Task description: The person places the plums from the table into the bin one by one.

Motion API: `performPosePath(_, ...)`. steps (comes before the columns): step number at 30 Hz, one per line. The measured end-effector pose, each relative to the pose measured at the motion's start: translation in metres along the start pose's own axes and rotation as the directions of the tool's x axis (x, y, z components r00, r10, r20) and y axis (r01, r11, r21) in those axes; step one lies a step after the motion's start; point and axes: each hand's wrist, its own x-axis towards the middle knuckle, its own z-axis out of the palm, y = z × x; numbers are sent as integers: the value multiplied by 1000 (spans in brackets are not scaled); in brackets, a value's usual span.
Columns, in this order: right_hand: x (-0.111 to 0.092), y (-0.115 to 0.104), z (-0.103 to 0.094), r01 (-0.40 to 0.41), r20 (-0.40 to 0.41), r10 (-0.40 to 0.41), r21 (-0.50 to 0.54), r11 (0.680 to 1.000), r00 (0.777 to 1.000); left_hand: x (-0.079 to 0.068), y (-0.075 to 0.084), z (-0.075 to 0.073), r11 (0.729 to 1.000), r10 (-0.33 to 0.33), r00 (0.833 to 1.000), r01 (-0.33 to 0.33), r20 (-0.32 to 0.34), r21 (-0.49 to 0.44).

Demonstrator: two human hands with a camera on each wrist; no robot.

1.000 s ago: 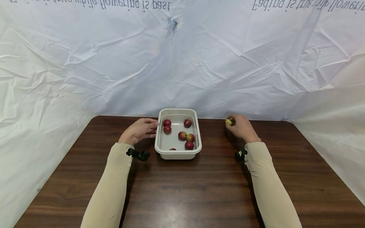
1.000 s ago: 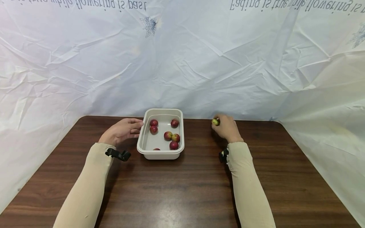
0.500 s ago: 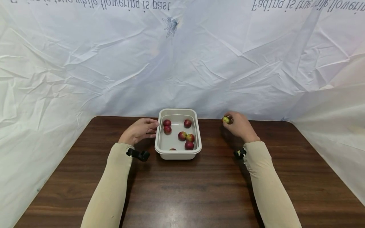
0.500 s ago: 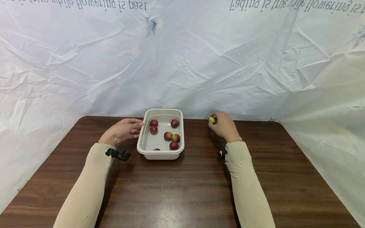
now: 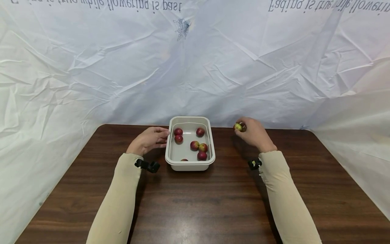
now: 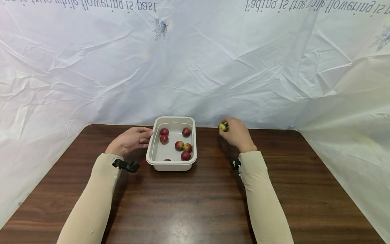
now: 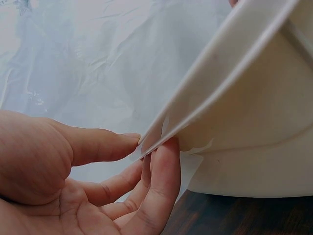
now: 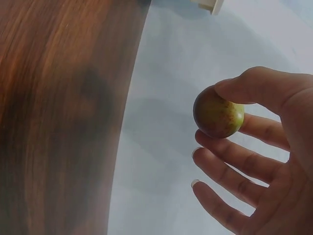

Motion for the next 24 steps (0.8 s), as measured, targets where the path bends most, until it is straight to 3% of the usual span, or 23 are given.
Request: performPosePath(24, 0, -33, -4, 73, -1, -73, 0, 997, 997, 0, 1, -1, 1000, -3, 1000, 3, -11, -7)
